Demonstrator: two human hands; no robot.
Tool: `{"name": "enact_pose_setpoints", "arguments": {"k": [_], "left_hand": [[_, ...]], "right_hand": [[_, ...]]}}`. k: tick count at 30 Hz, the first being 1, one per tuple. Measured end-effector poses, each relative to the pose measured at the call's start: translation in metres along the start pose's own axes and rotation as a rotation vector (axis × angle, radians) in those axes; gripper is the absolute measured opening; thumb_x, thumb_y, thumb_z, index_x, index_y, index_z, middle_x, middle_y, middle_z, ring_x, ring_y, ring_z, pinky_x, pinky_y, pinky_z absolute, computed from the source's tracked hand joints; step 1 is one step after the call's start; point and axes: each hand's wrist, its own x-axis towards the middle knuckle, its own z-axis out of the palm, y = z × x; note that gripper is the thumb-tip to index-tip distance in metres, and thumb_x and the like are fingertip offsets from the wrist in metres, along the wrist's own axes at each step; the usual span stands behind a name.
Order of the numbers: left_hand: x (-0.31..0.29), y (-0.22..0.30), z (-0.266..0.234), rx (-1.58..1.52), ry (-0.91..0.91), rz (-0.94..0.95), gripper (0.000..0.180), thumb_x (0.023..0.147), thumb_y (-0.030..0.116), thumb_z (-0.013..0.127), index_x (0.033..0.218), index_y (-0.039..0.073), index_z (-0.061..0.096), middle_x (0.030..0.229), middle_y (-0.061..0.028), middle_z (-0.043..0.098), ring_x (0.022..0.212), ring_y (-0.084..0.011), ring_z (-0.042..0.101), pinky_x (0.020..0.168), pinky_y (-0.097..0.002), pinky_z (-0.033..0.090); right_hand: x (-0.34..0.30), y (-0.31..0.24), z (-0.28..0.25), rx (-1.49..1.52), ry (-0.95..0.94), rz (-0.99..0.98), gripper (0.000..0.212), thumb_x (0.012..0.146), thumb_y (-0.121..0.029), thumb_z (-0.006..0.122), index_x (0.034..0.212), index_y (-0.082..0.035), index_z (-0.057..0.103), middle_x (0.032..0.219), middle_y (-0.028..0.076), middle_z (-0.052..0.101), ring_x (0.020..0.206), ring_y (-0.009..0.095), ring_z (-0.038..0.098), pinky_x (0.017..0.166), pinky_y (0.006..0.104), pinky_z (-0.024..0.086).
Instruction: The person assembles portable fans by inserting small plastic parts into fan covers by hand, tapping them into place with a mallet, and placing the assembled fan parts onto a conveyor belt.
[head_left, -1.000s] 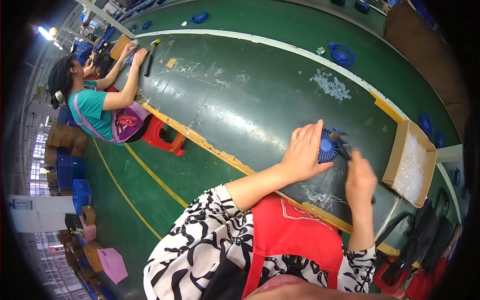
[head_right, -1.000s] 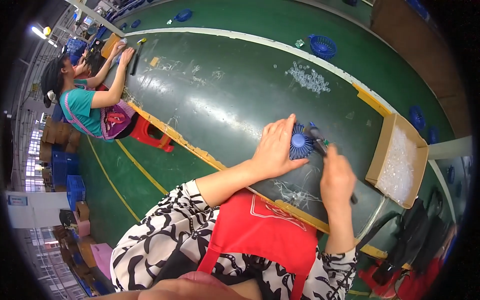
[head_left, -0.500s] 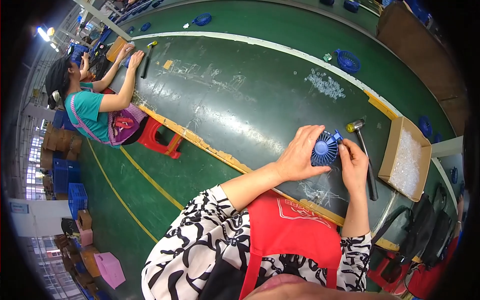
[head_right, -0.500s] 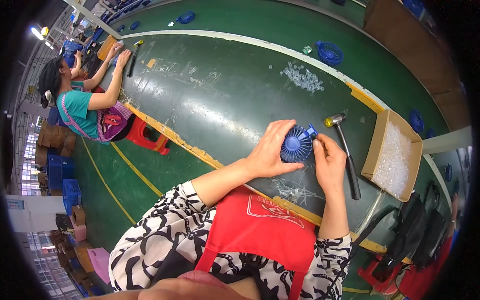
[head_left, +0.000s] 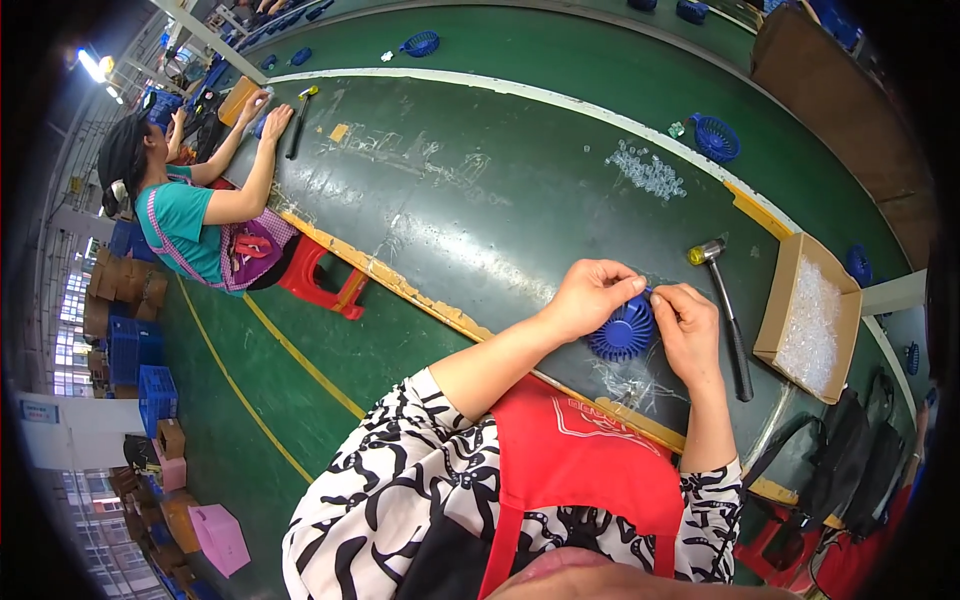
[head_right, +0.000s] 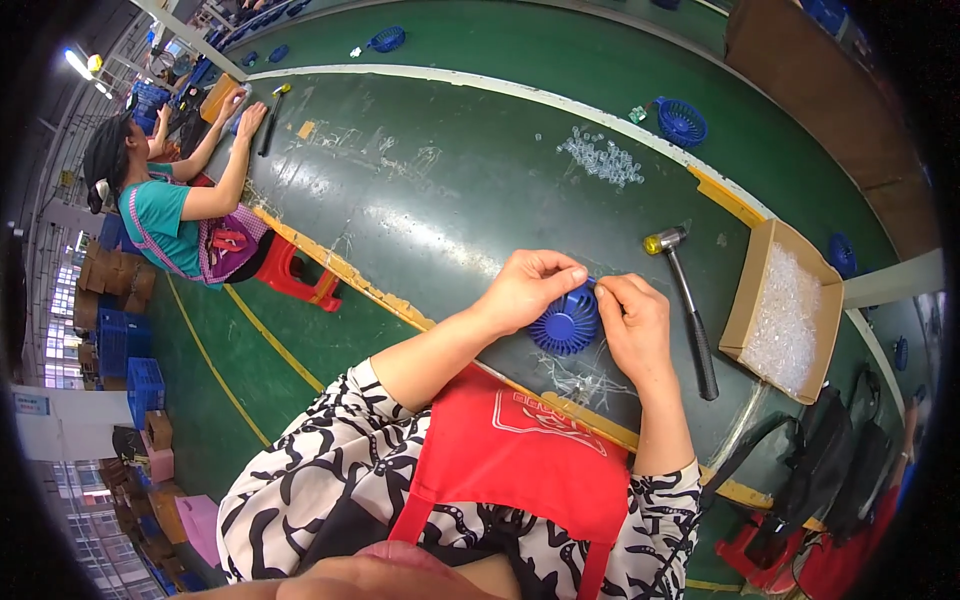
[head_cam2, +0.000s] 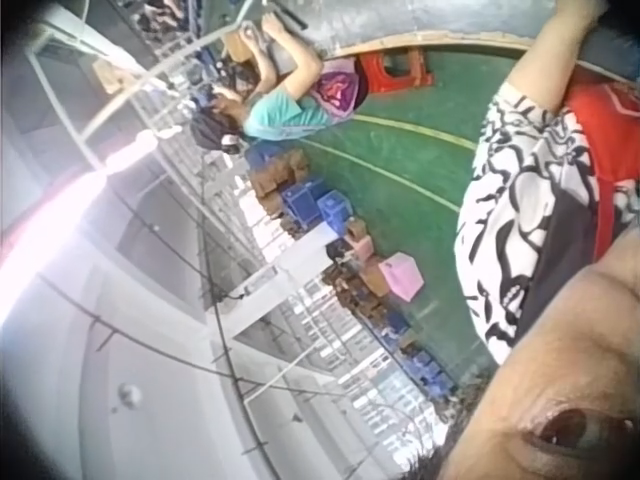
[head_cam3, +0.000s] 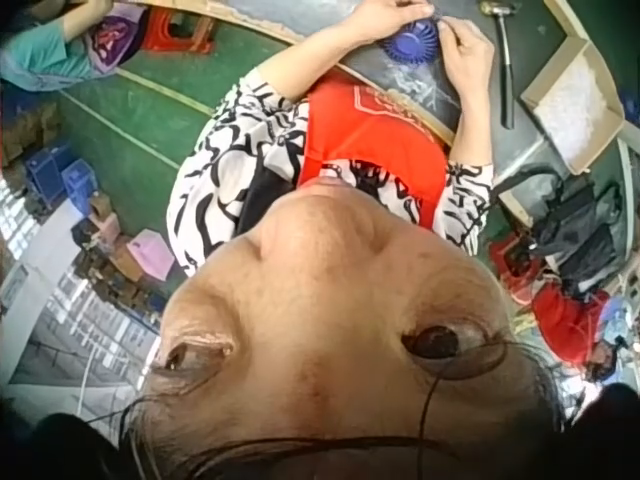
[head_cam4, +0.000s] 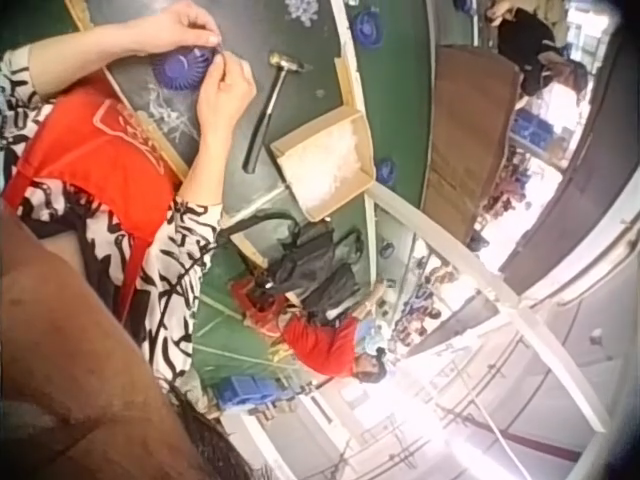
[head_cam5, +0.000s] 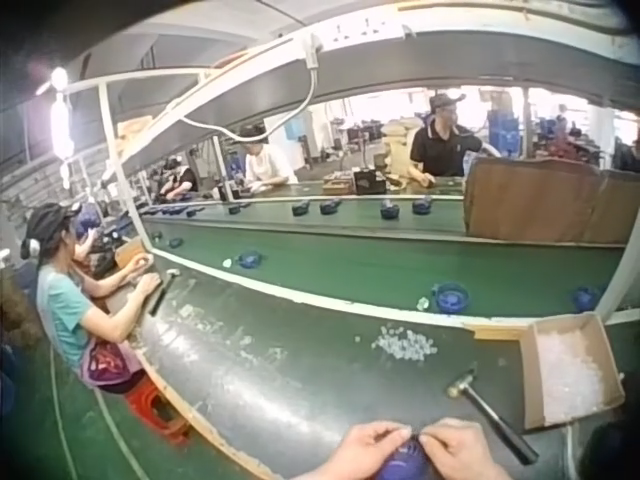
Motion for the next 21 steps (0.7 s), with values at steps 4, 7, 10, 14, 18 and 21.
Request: {"name": "enact_pose_setpoints", "arguments": {"k": [4, 7, 10, 14, 18, 21], "left_hand": [[0.003, -0.001, 0.0, -0.052, 0.021, -0.045, 0.017, 0.093, 0.013, 0.066, 0.096, -0.003, 0.07, 0.086, -0.0032, 0.07, 0.075, -0.0069, 0.061, 0.068, -0.0229, 0.051], [0.004, 0.001, -0.001, 0.003, 0.036, -0.053, 0.018, 0.092, 0.014, 0.068, 0.089, -0.003, 0.07, 0.079, -0.0022, 0.068, 0.069, -0.0058, 0.058, 0.062, -0.0221, 0.049], [0.007, -0.002, -0.004, 0.004, 0.028, -0.05, 0.018, 0.094, 0.015, 0.066, 0.092, -0.003, 0.068, 0.084, -0.0026, 0.069, 0.074, -0.0065, 0.061, 0.067, -0.0226, 0.051], [0.012, -0.011, -0.005, 0.122, 0.019, -0.01, 0.018, 0.094, 0.015, 0.066, 0.092, -0.002, 0.068, 0.083, -0.0016, 0.068, 0.073, -0.0059, 0.06, 0.067, -0.023, 0.05], [0.036, -0.006, -0.013, 0.369, 0.238, 0.326, 0.018, 0.088, 0.016, 0.071, 0.089, -0.002, 0.066, 0.077, -0.0068, 0.064, 0.068, -0.0132, 0.059, 0.062, -0.0285, 0.049], [0.062, 0.0, -0.032, 0.743, 0.381, 0.52, 0.028, 0.079, 0.012, 0.074, 0.103, 0.0, 0.063, 0.108, -0.0163, 0.062, 0.097, -0.0309, 0.06, 0.082, -0.0377, 0.05]], "right_hand": [[0.005, 0.002, 0.004, -0.013, 0.029, -0.024, 0.008, 0.086, -0.004, 0.065, 0.089, 0.003, 0.067, 0.076, 0.015, 0.066, 0.065, 0.028, 0.064, 0.062, 0.0347, 0.049], [0.009, 0.008, 0.001, -0.067, -0.049, -0.004, 0.011, 0.087, -0.007, 0.064, 0.092, 0.003, 0.068, 0.074, 0.015, 0.065, 0.062, 0.024, 0.063, 0.06, 0.0339, 0.048], [0.011, 0.021, 0.005, 0.173, -0.187, 0.172, 0.017, 0.09, -0.012, 0.064, 0.095, 0.004, 0.069, 0.074, 0.01, 0.067, 0.064, 0.016, 0.061, 0.06, 0.0313, 0.047], [0.009, 0.03, 0.013, 0.393, -0.171, 0.188, 0.023, 0.095, -0.018, 0.064, 0.097, 0.005, 0.069, 0.079, 0.001, 0.067, 0.07, 0.007, 0.057, 0.063, 0.0249, 0.046], [0.006, 0.042, 0.011, 0.506, -0.111, 0.293, 0.018, 0.094, -0.014, 0.064, 0.094, 0.003, 0.069, 0.076, 0.001, 0.065, 0.069, 0.006, 0.056, 0.061, 0.0222, 0.044], [0.005, 0.046, 0.011, 0.53, -0.037, 0.256, 0.016, 0.094, -0.013, 0.065, 0.092, 0.002, 0.069, 0.074, 0.0, 0.064, 0.067, 0.006, 0.055, 0.06, 0.0221, 0.044]]}}
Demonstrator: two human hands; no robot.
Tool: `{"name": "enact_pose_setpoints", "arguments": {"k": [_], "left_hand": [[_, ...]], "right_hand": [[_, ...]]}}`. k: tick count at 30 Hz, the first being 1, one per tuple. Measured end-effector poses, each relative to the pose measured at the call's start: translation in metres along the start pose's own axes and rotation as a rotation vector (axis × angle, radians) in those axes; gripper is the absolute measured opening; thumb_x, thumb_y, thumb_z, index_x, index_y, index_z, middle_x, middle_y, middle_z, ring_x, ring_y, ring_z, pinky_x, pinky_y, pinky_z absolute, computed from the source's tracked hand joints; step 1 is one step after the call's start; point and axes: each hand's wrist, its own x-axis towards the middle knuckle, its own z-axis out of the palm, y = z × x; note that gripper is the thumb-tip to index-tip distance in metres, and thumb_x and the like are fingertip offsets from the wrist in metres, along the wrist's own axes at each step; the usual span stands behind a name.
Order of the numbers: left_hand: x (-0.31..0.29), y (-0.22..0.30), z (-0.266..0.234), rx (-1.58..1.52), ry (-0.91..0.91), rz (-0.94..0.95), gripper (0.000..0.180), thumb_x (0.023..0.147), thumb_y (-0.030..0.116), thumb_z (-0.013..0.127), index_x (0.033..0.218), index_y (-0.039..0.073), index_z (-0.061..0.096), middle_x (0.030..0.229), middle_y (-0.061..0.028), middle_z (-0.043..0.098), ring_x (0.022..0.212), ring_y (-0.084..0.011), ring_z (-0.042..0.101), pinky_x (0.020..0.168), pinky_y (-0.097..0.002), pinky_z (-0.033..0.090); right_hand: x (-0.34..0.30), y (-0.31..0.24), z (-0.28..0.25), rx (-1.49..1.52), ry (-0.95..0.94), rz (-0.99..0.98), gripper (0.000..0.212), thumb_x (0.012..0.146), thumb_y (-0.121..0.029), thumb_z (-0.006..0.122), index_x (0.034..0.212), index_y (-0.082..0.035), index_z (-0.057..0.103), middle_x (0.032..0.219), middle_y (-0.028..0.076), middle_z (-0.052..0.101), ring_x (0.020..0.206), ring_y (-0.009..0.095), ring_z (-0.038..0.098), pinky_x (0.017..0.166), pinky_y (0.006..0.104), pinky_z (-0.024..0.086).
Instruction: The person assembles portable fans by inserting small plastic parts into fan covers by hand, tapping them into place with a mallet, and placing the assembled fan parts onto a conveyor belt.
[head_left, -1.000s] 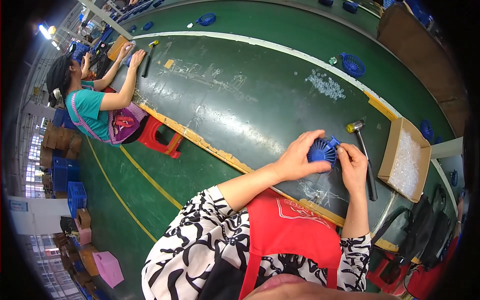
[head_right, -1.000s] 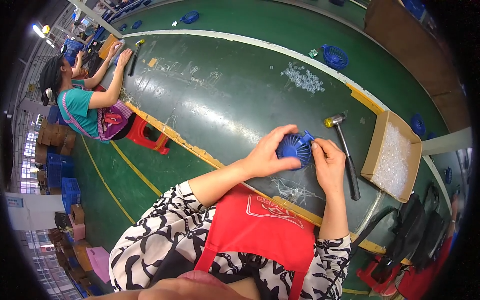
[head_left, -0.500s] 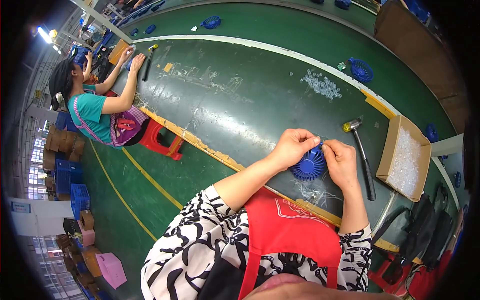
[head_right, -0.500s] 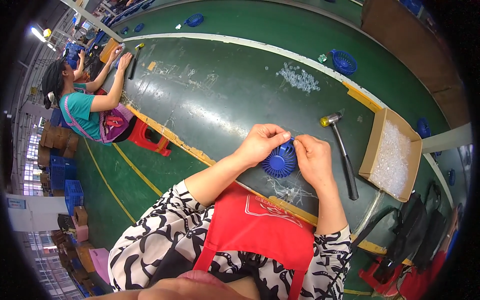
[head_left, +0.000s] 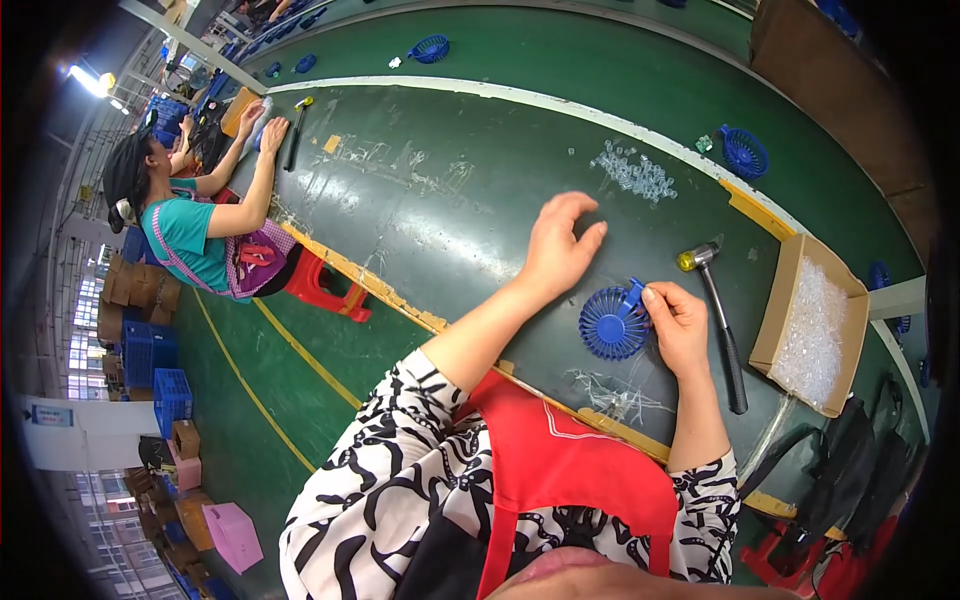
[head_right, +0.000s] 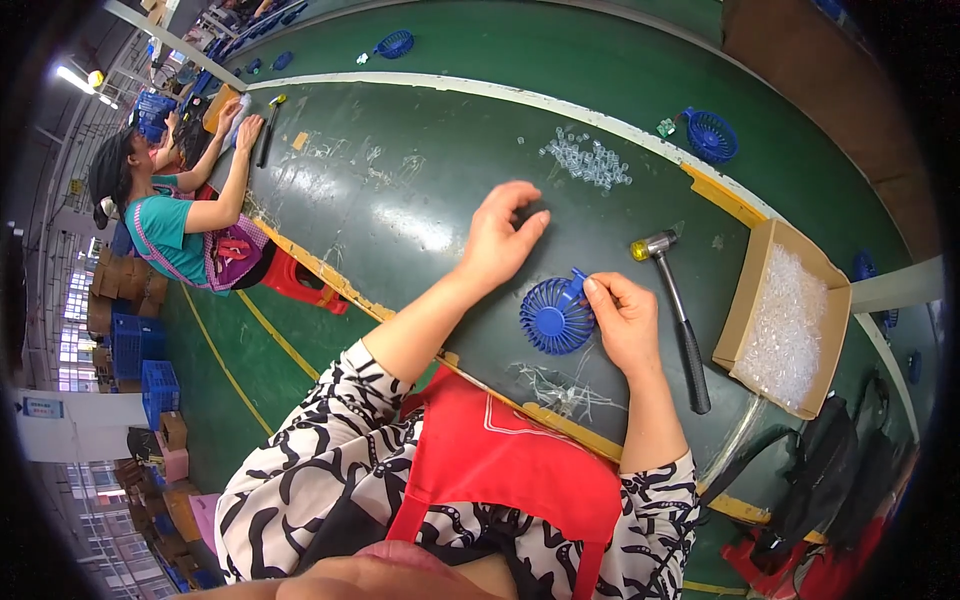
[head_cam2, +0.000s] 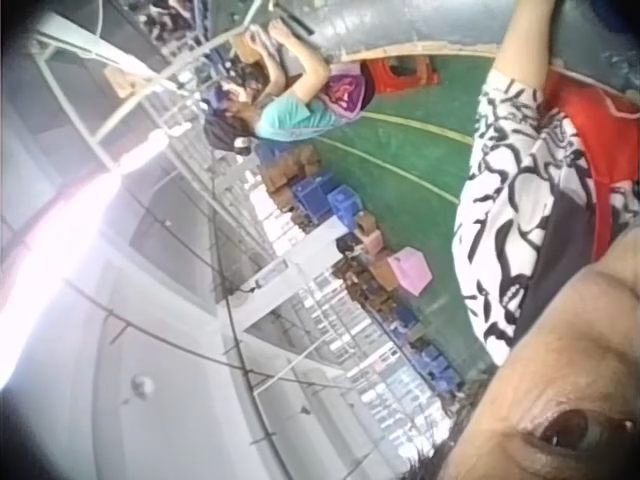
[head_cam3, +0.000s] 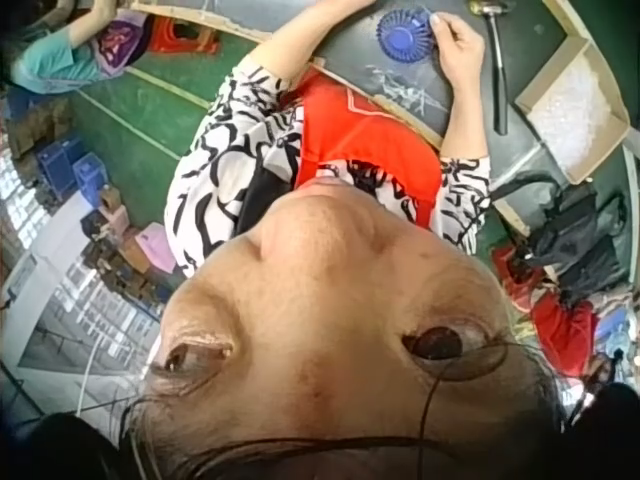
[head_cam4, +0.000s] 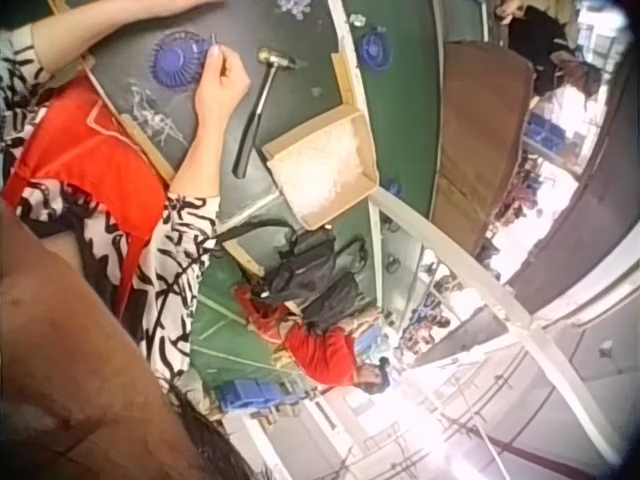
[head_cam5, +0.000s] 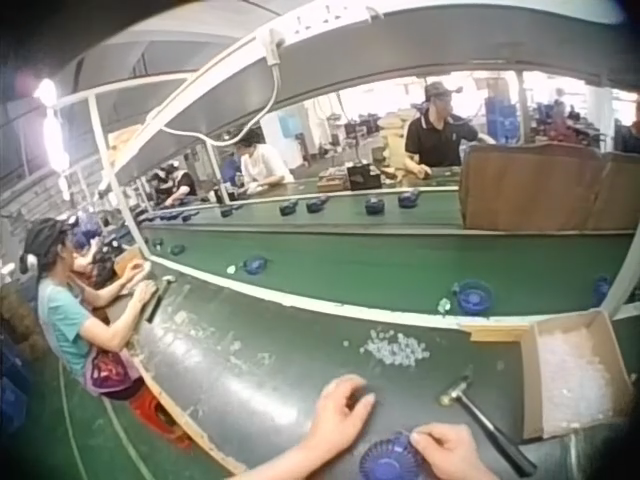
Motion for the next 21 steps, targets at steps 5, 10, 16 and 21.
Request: {"name": "enact_pose_setpoints", "arguments": {"k": [5, 10, 16, 21], "left_hand": [[0.03, -0.012, 0.015, 0.365, 0.037, 0.107, 0.044, 0.077, 0.017, 0.075, 0.117, 0.003, 0.061, 0.125, -0.0169, 0.056, 0.113, -0.0345, 0.052, 0.096, -0.0427, 0.042], [0.058, -0.02, 0.031, 0.362, 0.007, 0.139, 0.029, 0.078, 0.016, 0.075, 0.105, 0.007, 0.069, 0.114, -0.0131, 0.059, 0.107, -0.0321, 0.056, 0.093, -0.0422, 0.045], [0.063, -0.024, 0.036, 0.326, 0.072, 0.164, 0.016, 0.078, 0.009, 0.073, 0.094, 0.006, 0.07, 0.101, -0.0121, 0.059, 0.097, -0.0315, 0.059, 0.083, -0.0404, 0.049], [0.065, -0.028, 0.038, 0.302, 0.092, 0.137, 0.007, 0.078, 0.007, 0.07, 0.084, 0.005, 0.067, 0.092, -0.0127, 0.058, 0.091, -0.0332, 0.058, 0.08, -0.044, 0.048]], "right_hand": [[0.0, 0.001, 0.003, -0.125, 0.03, -0.098, 0.014, 0.091, -0.01, 0.066, 0.089, 0.004, 0.068, 0.07, 0.002, 0.063, 0.064, 0.007, 0.054, 0.057, 0.0236, 0.044], [0.0, 0.001, 0.002, -0.119, 0.023, -0.081, 0.013, 0.091, -0.009, 0.067, 0.09, 0.004, 0.068, 0.07, 0.003, 0.063, 0.063, 0.007, 0.055, 0.057, 0.0241, 0.044], [0.0, 0.001, 0.002, -0.089, 0.013, -0.061, 0.014, 0.09, -0.01, 0.067, 0.092, 0.004, 0.068, 0.071, 0.004, 0.063, 0.063, 0.008, 0.056, 0.058, 0.0242, 0.045], [0.0, 0.002, 0.003, -0.118, 0.006, -0.065, 0.015, 0.09, -0.011, 0.068, 0.093, 0.003, 0.068, 0.071, 0.003, 0.064, 0.065, 0.008, 0.056, 0.059, 0.024, 0.045]]}}
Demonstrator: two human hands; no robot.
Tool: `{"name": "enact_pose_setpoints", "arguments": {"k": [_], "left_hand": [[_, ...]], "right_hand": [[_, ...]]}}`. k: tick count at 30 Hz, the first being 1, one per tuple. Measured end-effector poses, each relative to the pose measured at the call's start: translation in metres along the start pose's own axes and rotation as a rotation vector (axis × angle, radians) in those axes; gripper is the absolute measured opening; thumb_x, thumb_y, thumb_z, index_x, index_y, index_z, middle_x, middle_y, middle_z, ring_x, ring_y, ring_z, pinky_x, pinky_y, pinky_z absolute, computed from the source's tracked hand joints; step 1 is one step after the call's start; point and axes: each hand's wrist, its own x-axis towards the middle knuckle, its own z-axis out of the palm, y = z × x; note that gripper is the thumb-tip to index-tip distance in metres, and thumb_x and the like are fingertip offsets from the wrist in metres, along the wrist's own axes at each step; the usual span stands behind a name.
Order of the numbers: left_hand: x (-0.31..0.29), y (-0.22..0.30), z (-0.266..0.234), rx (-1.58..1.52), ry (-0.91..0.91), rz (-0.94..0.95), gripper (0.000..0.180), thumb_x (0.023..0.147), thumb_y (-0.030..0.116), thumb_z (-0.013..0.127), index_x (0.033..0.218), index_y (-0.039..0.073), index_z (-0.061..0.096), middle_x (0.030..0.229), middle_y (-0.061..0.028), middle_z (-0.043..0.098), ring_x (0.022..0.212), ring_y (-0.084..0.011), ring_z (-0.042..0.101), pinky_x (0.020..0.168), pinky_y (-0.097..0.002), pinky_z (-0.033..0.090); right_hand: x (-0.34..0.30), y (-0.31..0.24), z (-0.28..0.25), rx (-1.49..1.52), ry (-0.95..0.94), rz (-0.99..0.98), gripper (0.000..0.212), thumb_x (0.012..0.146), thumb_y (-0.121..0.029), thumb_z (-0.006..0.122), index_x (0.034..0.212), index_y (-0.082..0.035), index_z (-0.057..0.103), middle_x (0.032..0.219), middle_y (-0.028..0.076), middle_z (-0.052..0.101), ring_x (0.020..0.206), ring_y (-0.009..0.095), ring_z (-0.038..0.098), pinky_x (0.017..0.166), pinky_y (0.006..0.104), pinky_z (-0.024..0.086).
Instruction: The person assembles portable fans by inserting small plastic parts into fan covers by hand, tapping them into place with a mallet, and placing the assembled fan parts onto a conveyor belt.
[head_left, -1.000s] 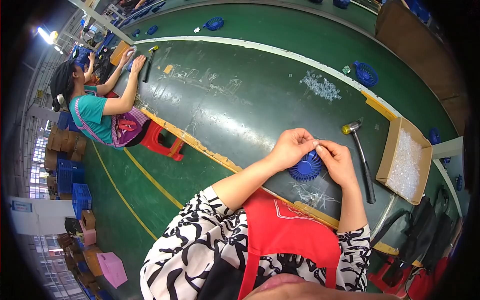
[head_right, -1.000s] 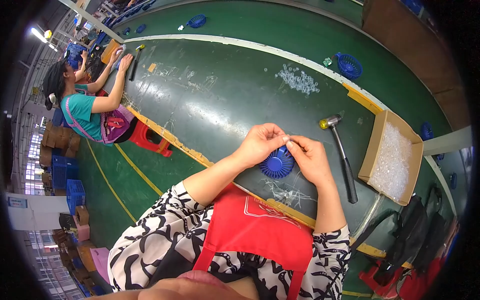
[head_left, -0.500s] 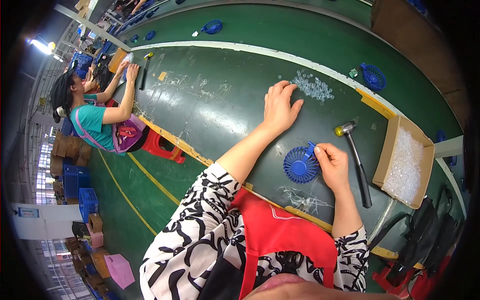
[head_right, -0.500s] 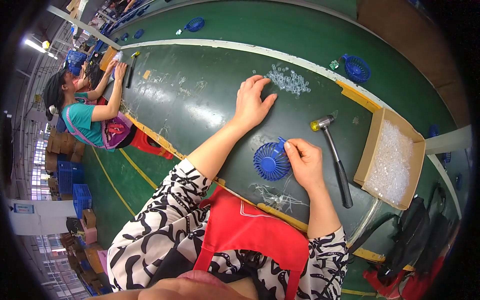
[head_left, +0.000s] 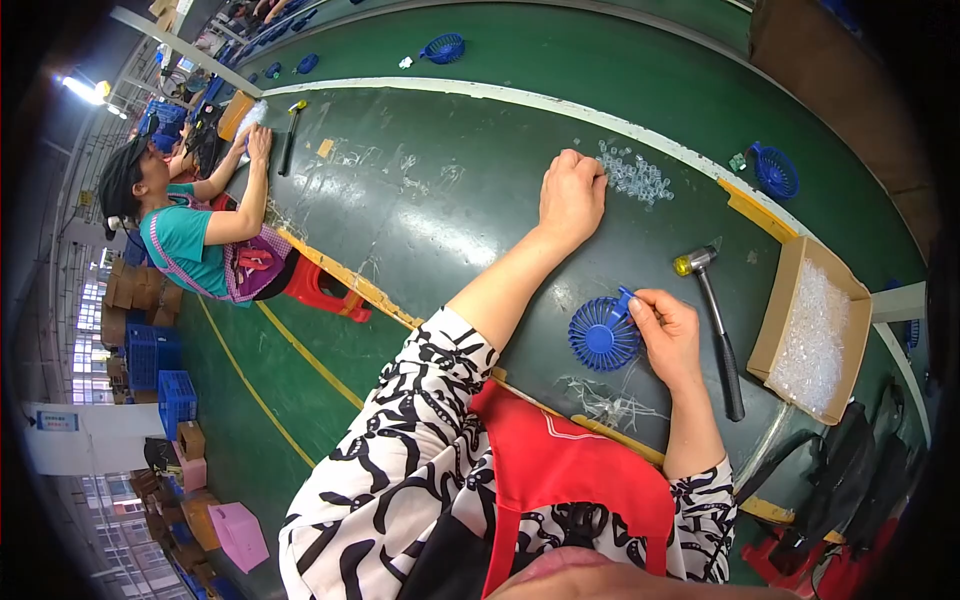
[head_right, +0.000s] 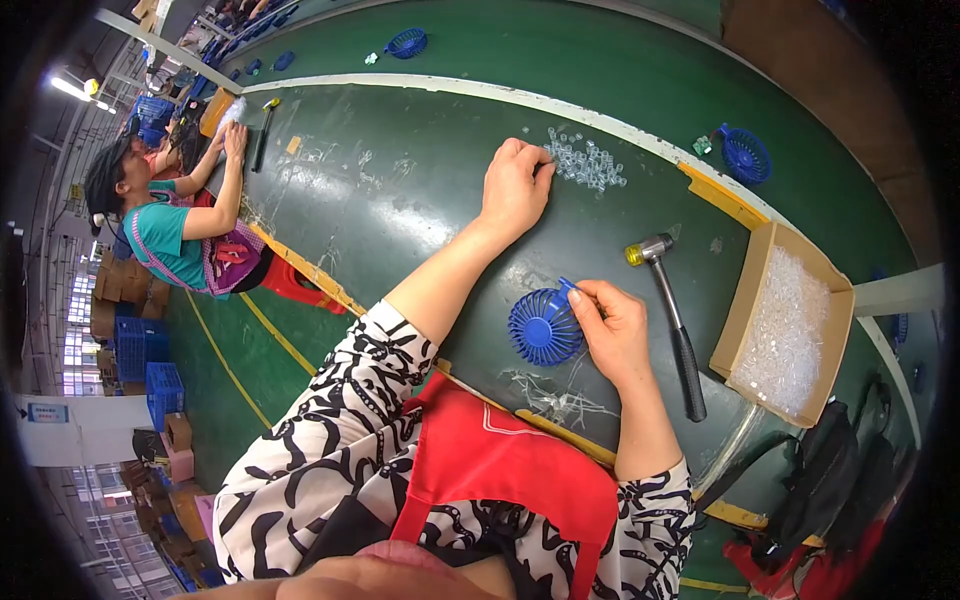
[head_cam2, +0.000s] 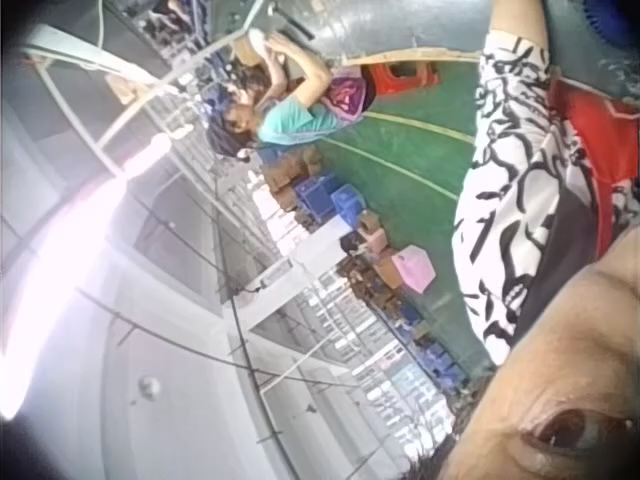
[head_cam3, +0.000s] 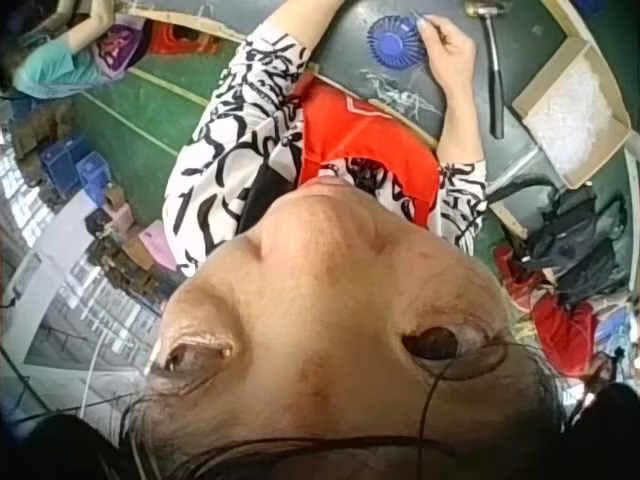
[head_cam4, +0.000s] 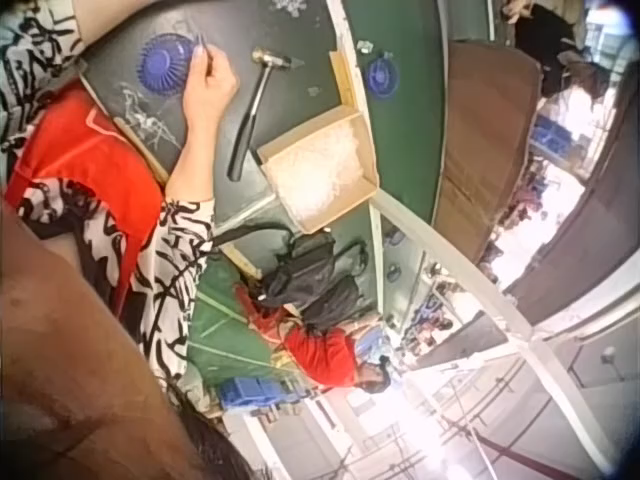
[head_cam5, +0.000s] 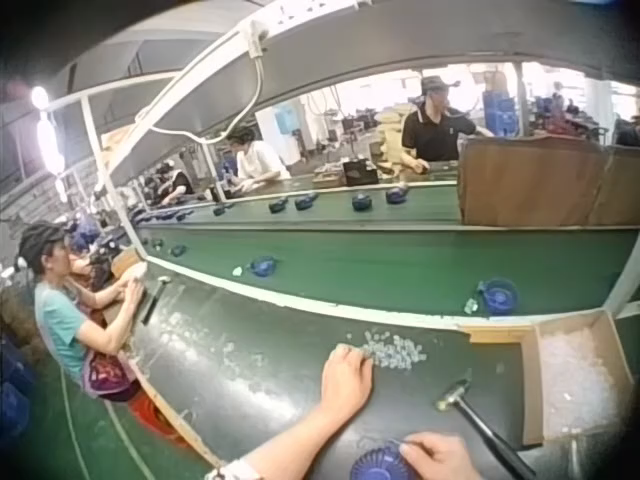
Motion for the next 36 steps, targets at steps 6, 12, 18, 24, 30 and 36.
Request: {"name": "enact_pose_setpoints", "arguments": {"k": [6, 12, 18, 24, 30, 36], "left_hand": [[0.005, 0.003, 0.001, 0.08, -0.012, -0.01, 0.006, 0.081, 0.009, 0.067, 0.083, 0.005, 0.065, 0.087, -0.0139, 0.058, 0.086, -0.0351, 0.059, 0.075, -0.0454, 0.049], [-0.001, 0.001, 0.0, 0.039, 0.03, 0.03, 0.005, 0.081, 0.009, 0.066, 0.083, 0.005, 0.064, 0.087, -0.0138, 0.058, 0.085, -0.0354, 0.059, 0.075, -0.046, 0.048], [0.0, 0.006, 0.0, 0.096, 0.018, 0.036, 0.006, 0.082, 0.009, 0.066, 0.086, 0.005, 0.063, 0.088, -0.0137, 0.058, 0.086, -0.035, 0.059, 0.077, -0.0465, 0.047], [0.003, 0.003, 0.001, 0.096, 0.045, 0.0, 0.007, 0.083, 0.009, 0.067, 0.086, 0.005, 0.062, 0.085, -0.0124, 0.059, 0.082, -0.0359, 0.061, 0.071, -0.0467, 0.049], [-0.004, -0.003, -0.002, -0.157, 0.103, -0.048, 0.004, 0.087, 0.005, 0.064, 0.088, 0.002, 0.061, 0.081, -0.0128, 0.063, 0.071, -0.0257, 0.063, 0.066, -0.0349, 0.051], [-0.03, 0.003, -0.016, -0.557, 0.07, -0.362, 0.012, 0.092, 0.005, 0.064, 0.103, 0.0, 0.065, 0.086, -0.0034, 0.068, 0.073, -0.0086, 0.061, 0.066, -0.0235, 0.049]], "right_hand": [[-0.001, -0.001, -0.002, 0.008, 0.004, 0.025, 0.016, 0.09, -0.012, 0.068, 0.093, 0.003, 0.068, 0.072, 0.003, 0.064, 0.066, 0.008, 0.056, 0.06, 0.0243, 0.046], [-0.001, 0.001, -0.001, 0.029, -0.01, 0.018, 0.017, 0.09, -0.013, 0.069, 0.093, 0.004, 0.068, 0.073, 0.004, 0.064, 0.067, 0.008, 0.057, 0.061, 0.0244, 0.047], [-0.001, 0.002, -0.001, 0.023, -0.009, 0.014, 0.016, 0.09, -0.012, 0.069, 0.094, 0.004, 0.068, 0.074, 0.004, 0.065, 0.067, 0.008, 0.057, 0.061, 0.0243, 0.047], [-0.001, 0.002, -0.001, -0.001, -0.011, -0.001, 0.016, 0.09, -0.011, 0.069, 0.094, 0.005, 0.068, 0.073, 0.005, 0.065, 0.067, 0.008, 0.058, 0.061, 0.0244, 0.046], [0.0, 0.0, -0.001, 0.019, -0.012, -0.014, 0.016, 0.09, -0.011, 0.069, 0.094, 0.005, 0.068, 0.073, 0.005, 0.065, 0.066, 0.009, 0.058, 0.061, 0.0246, 0.046], [-0.001, -0.004, -0.001, 0.052, 0.001, -0.058, 0.016, 0.091, -0.011, 0.068, 0.096, 0.004, 0.069, 0.076, 0.003, 0.065, 0.069, 0.008, 0.056, 0.063, 0.0229, 0.045]]}}
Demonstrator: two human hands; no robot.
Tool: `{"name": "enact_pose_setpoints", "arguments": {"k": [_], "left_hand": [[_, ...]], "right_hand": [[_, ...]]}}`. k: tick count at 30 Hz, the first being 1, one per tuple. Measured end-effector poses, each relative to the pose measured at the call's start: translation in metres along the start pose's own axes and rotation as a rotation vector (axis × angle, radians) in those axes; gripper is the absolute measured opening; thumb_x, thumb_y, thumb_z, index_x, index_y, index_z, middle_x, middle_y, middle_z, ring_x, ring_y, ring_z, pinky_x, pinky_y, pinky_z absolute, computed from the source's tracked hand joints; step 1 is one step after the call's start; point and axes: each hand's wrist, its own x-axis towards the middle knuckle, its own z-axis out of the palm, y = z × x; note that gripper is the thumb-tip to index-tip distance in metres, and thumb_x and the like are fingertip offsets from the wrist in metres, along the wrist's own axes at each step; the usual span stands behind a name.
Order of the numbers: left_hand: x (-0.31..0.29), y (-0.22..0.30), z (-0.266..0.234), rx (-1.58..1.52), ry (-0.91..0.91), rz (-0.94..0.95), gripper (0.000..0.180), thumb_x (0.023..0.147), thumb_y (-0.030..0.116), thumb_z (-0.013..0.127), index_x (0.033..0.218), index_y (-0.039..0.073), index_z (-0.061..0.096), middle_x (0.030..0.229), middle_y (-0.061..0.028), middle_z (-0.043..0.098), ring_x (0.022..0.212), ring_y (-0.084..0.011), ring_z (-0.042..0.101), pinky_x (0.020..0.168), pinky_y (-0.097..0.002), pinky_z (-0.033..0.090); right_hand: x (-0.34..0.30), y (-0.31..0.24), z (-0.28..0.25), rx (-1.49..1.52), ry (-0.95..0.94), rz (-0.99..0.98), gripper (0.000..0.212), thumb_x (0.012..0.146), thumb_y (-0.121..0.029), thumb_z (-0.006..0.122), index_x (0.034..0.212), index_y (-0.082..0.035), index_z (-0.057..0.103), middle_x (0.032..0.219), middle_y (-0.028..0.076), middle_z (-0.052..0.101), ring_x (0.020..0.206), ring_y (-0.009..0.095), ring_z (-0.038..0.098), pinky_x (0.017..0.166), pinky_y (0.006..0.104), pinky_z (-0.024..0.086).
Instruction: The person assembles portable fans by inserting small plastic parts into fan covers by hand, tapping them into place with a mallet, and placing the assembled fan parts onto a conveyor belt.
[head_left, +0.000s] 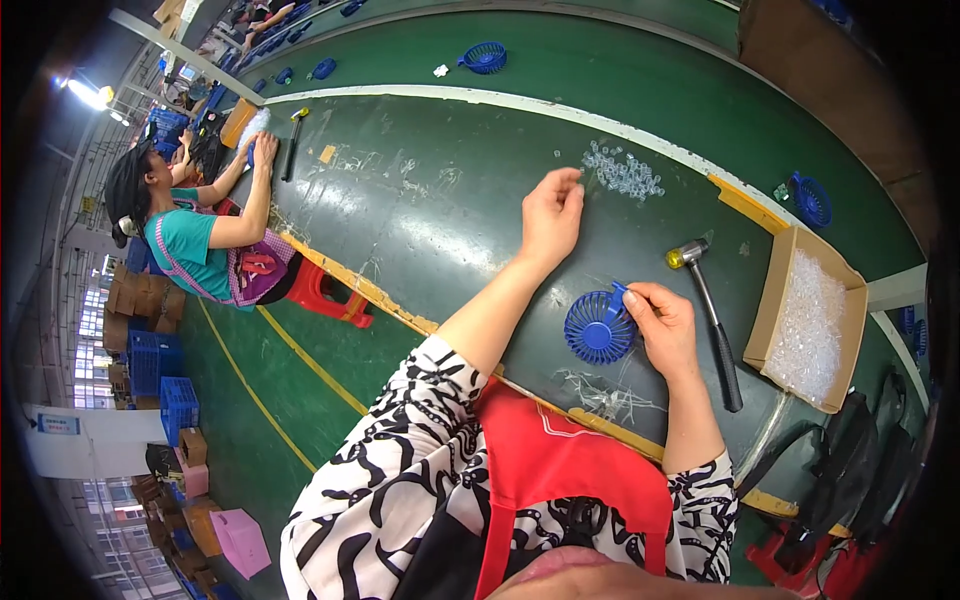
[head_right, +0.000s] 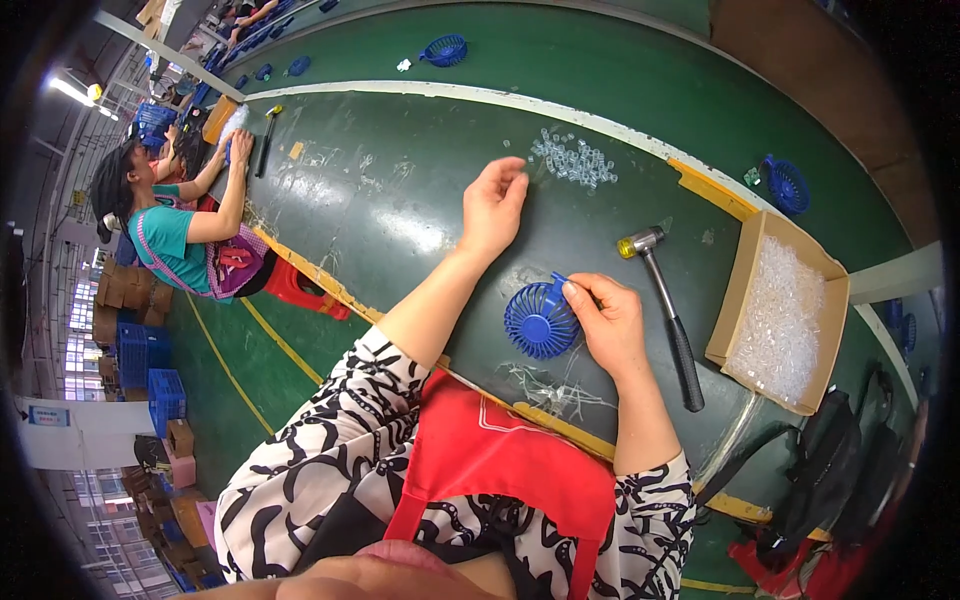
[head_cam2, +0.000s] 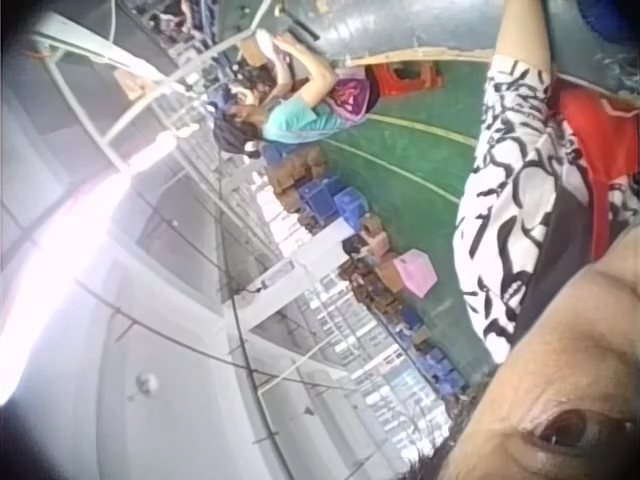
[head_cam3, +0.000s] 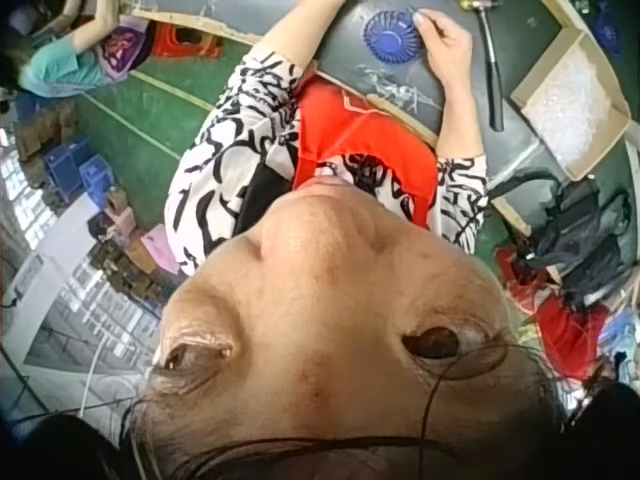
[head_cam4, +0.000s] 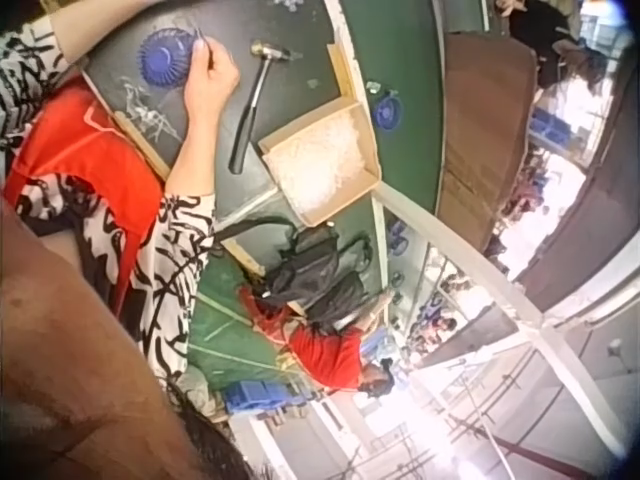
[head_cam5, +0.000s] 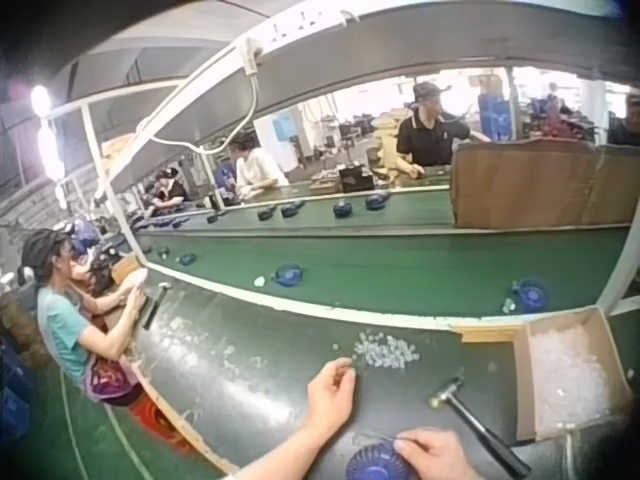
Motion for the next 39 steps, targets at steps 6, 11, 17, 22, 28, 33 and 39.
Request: {"name": "enact_pose_setpoints", "arguments": {"k": [6, 11, 17, 22, 28, 33, 39], "left_hand": [[-0.042, 0.038, -0.018, -0.29, -0.241, -0.358, 0.016, 0.092, 0.004, 0.064, 0.107, 0.0, 0.066, 0.093, -0.0055, 0.07, 0.08, -0.0106, 0.062, 0.071, -0.0231, 0.049], [-0.061, 0.049, -0.028, -0.731, -0.462, -0.735, 0.015, 0.09, 0.007, 0.067, 0.104, 0.002, 0.067, 0.092, -0.0098, 0.071, 0.077, -0.0149, 0.065, 0.07, -0.0269, 0.052], [-0.058, 0.069, -0.038, -0.698, -0.491, -0.752, 0.014, 0.09, 0.005, 0.066, 0.104, 0.003, 0.068, 0.091, -0.0082, 0.071, 0.074, -0.0106, 0.062, 0.069, -0.023, 0.049], [-0.064, 0.067, -0.03, -0.618, -0.553, -0.738, 0.016, 0.09, 0.006, 0.067, 0.106, 0.002, 0.068, 0.093, -0.0087, 0.071, 0.078, -0.0121, 0.062, 0.074, -0.0245, 0.05], [-0.068, 0.073, -0.033, -0.575, -0.586, -0.711, 0.016, 0.09, 0.008, 0.068, 0.104, 0.001, 0.068, 0.093, -0.0087, 0.071, 0.084, -0.0142, 0.065, 0.077, -0.0256, 0.051], [-0.07, 0.076, -0.031, -0.497, -0.577, -0.616, 0.015, 0.089, 0.003, 0.068, 0.103, -0.001, 0.069, 0.092, -0.0096, 0.072, 0.084, -0.0148, 0.067, 0.079, -0.0263, 0.053], [-0.078, 0.088, -0.023, -0.258, -0.538, -0.379, 0.014, 0.089, -0.001, 0.067, 0.102, -0.003, 0.071, 0.093, -0.0071, 0.072, 0.084, -0.0097, 0.065, 0.077, -0.0236, 0.054]], "right_hand": [[-0.004, 0.001, -0.009, 0.15, 0.004, 0.125, 0.019, 0.093, -0.014, 0.066, 0.097, 0.004, 0.069, 0.078, -0.002, 0.063, 0.07, 0.005, 0.053, 0.063, 0.0214, 0.044], [-0.001, -0.005, -0.015, 0.084, 0.049, 0.184, 0.021, 0.093, -0.017, 0.066, 0.095, 0.003, 0.07, 0.075, -0.002, 0.062, 0.067, 0.005, 0.053, 0.061, 0.022, 0.042], [0.008, -0.005, -0.015, 0.316, -0.019, 0.233, 0.019, 0.093, -0.016, 0.066, 0.099, 0.002, 0.07, 0.083, -0.002, 0.065, 0.073, 0.005, 0.056, 0.067, 0.0209, 0.045], [0.003, -0.008, -0.017, 0.382, -0.05, 0.197, 0.019, 0.095, -0.016, 0.065, 0.099, 0.002, 0.07, 0.081, -0.003, 0.064, 0.073, 0.003, 0.055, 0.066, 0.0195, 0.045], [0.002, -0.009, -0.015, 0.373, -0.073, 0.189, 0.019, 0.095, -0.017, 0.064, 0.097, 0.001, 0.07, 0.08, -0.003, 0.064, 0.071, 0.003, 0.054, 0.063, 0.0195, 0.044], [0.002, -0.008, -0.015, 0.304, -0.059, 0.176, 0.019, 0.095, -0.017, 0.065, 0.095, 0.001, 0.07, 0.078, -0.003, 0.063, 0.069, 0.003, 0.054, 0.062, 0.0192, 0.043], [0.002, -0.012, -0.015, 0.28, -0.031, 0.18, 0.02, 0.094, -0.016, 0.065, 0.093, 0.003, 0.07, 0.075, -0.001, 0.065, 0.069, 0.004, 0.055, 0.062, 0.0223, 0.046]]}}
